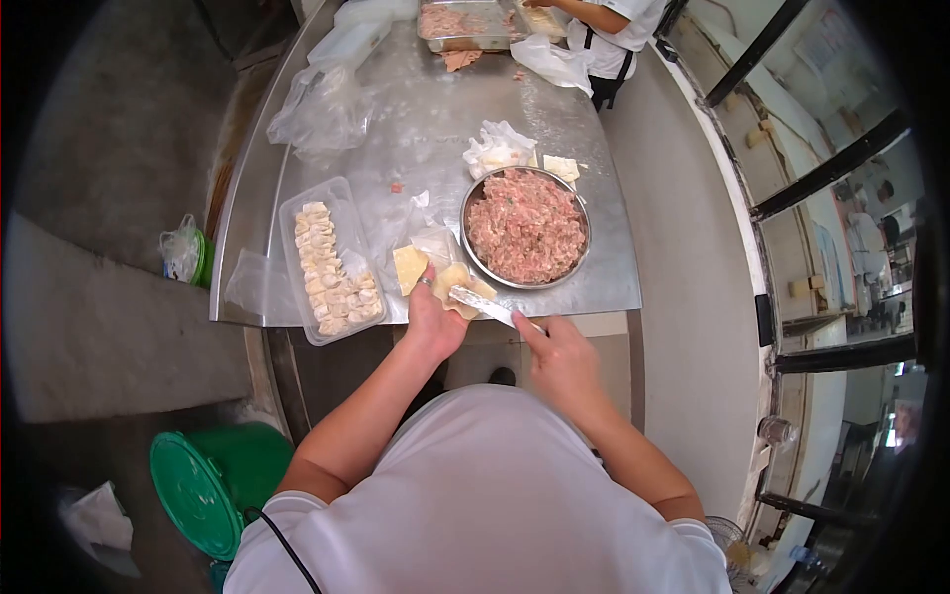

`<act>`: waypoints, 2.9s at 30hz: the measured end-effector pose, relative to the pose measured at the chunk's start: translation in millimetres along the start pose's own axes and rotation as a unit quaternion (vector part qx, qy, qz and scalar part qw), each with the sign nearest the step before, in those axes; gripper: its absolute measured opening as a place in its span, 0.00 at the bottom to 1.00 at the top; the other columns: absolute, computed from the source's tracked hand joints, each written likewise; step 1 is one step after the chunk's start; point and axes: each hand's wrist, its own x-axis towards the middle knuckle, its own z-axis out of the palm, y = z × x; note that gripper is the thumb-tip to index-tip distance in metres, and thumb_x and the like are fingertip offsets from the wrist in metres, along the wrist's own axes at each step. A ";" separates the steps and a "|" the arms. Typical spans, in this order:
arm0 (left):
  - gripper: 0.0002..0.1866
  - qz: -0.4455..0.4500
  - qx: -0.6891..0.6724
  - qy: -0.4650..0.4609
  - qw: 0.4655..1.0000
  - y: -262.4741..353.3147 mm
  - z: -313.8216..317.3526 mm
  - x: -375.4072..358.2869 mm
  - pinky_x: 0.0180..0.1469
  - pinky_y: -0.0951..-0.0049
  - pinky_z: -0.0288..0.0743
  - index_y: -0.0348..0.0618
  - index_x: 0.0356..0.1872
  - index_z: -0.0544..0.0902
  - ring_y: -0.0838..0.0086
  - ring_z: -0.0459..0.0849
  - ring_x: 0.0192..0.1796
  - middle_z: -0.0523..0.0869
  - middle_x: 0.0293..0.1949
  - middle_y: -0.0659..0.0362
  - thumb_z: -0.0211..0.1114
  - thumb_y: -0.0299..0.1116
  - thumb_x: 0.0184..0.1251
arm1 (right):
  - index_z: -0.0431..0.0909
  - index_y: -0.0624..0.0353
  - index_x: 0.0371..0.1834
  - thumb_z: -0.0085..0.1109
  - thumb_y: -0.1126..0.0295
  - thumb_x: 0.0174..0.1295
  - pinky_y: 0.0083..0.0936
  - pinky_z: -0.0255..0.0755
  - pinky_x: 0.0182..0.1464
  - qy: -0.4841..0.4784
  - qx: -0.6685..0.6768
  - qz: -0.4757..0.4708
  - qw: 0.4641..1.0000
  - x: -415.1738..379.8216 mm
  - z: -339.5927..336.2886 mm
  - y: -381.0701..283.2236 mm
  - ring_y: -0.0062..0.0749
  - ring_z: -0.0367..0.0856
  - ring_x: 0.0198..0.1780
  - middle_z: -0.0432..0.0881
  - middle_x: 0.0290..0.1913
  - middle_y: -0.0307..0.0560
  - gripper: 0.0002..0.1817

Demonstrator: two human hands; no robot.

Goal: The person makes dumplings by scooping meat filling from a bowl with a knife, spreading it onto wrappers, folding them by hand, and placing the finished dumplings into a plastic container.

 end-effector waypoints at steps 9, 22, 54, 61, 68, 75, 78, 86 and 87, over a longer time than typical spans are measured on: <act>0.29 0.016 0.013 0.014 1.000 21.1 11.8 -11.3 0.74 0.52 0.66 0.39 0.72 0.64 0.58 0.77 0.64 0.77 0.61 0.51 0.47 0.51 0.84 | 0.85 0.48 0.60 0.62 0.82 0.49 0.39 0.75 0.36 -0.014 -0.010 -0.016 1.000 8.5 -6.0 -8.4 0.42 0.78 0.36 0.75 0.34 0.46 0.31; 0.19 0.004 0.516 -0.137 0.845 89.9 -17.8 -30.9 0.63 0.63 0.80 0.27 0.57 0.78 0.61 0.86 0.57 0.86 0.53 0.40 0.62 0.21 0.65 | 0.87 0.47 0.58 0.62 0.75 0.67 0.34 0.74 0.39 -0.111 0.338 0.152 0.922 33.7 2.2 -20.8 0.44 0.80 0.34 0.78 0.31 0.49 0.18; 0.12 0.080 0.555 -0.120 0.819 97.4 -27.0 -68.8 0.33 0.76 0.75 0.39 0.37 0.85 0.83 0.80 0.29 0.85 0.29 0.65 0.74 0.37 0.69 | 0.87 0.68 0.45 0.67 0.74 0.68 0.16 0.70 0.34 -0.179 0.515 0.209 0.812 96.7 23.6 -74.7 0.13 0.79 0.34 0.88 0.35 0.39 0.08; 0.16 0.255 0.464 0.023 0.848 166.8 -61.5 -29.5 0.28 0.78 0.71 0.40 0.28 0.84 0.82 0.78 0.24 0.82 0.23 0.65 0.69 0.41 0.74 | 0.87 0.67 0.42 0.67 0.71 0.69 0.16 0.68 0.34 -0.175 0.532 0.244 0.792 80.3 47.4 -68.4 0.13 0.76 0.31 0.85 0.30 0.36 0.08; 0.22 0.263 0.728 0.125 0.621 226.5 -63.9 -4.1 0.42 0.62 0.80 0.33 0.37 0.87 0.65 0.87 0.36 0.88 0.31 0.50 0.72 0.48 0.69 | 0.86 0.68 0.43 0.65 0.74 0.70 0.19 0.75 0.42 -0.173 0.536 0.253 0.787 73.6 53.2 -69.9 0.18 0.82 0.37 0.87 0.34 0.41 0.07; 0.21 0.159 0.856 0.030 0.491 236.7 -91.3 31.8 0.58 0.59 0.78 0.33 0.49 0.86 0.52 0.88 0.52 0.89 0.45 0.40 0.72 0.42 0.65 | 0.87 0.68 0.41 0.65 0.72 0.70 0.17 0.73 0.38 -0.131 0.543 0.273 0.783 61.7 52.3 -59.3 0.15 0.80 0.34 0.87 0.32 0.39 0.08; 0.22 0.067 0.923 0.022 0.378 231.6 -66.5 27.7 0.60 0.59 0.78 0.34 0.54 0.86 0.50 0.87 0.56 0.88 0.51 0.40 0.71 0.40 0.64 | 0.86 0.68 0.41 0.65 0.73 0.70 0.18 0.73 0.38 -0.119 0.556 0.290 0.770 54.9 54.2 -54.8 0.16 0.80 0.34 0.87 0.32 0.39 0.07; 0.16 0.066 0.933 0.046 0.351 228.0 -61.8 27.2 0.56 0.60 0.81 0.43 0.46 0.92 0.54 0.89 0.50 0.91 0.45 0.45 0.73 0.41 0.63 | 0.86 0.67 0.43 0.65 0.72 0.71 0.19 0.75 0.42 -0.114 0.556 0.300 0.767 46.6 44.2 -39.8 0.18 0.81 0.35 0.87 0.33 0.39 0.07; 0.15 0.071 0.934 0.046 0.346 227.9 -63.0 26.6 0.55 0.60 0.81 0.44 0.46 0.92 0.54 0.89 0.50 0.91 0.45 0.46 0.73 0.41 0.63 | 0.85 0.67 0.44 0.65 0.72 0.71 0.20 0.75 0.42 -0.115 0.559 0.299 0.765 45.4 43.6 -37.0 0.18 0.81 0.36 0.87 0.34 0.40 0.08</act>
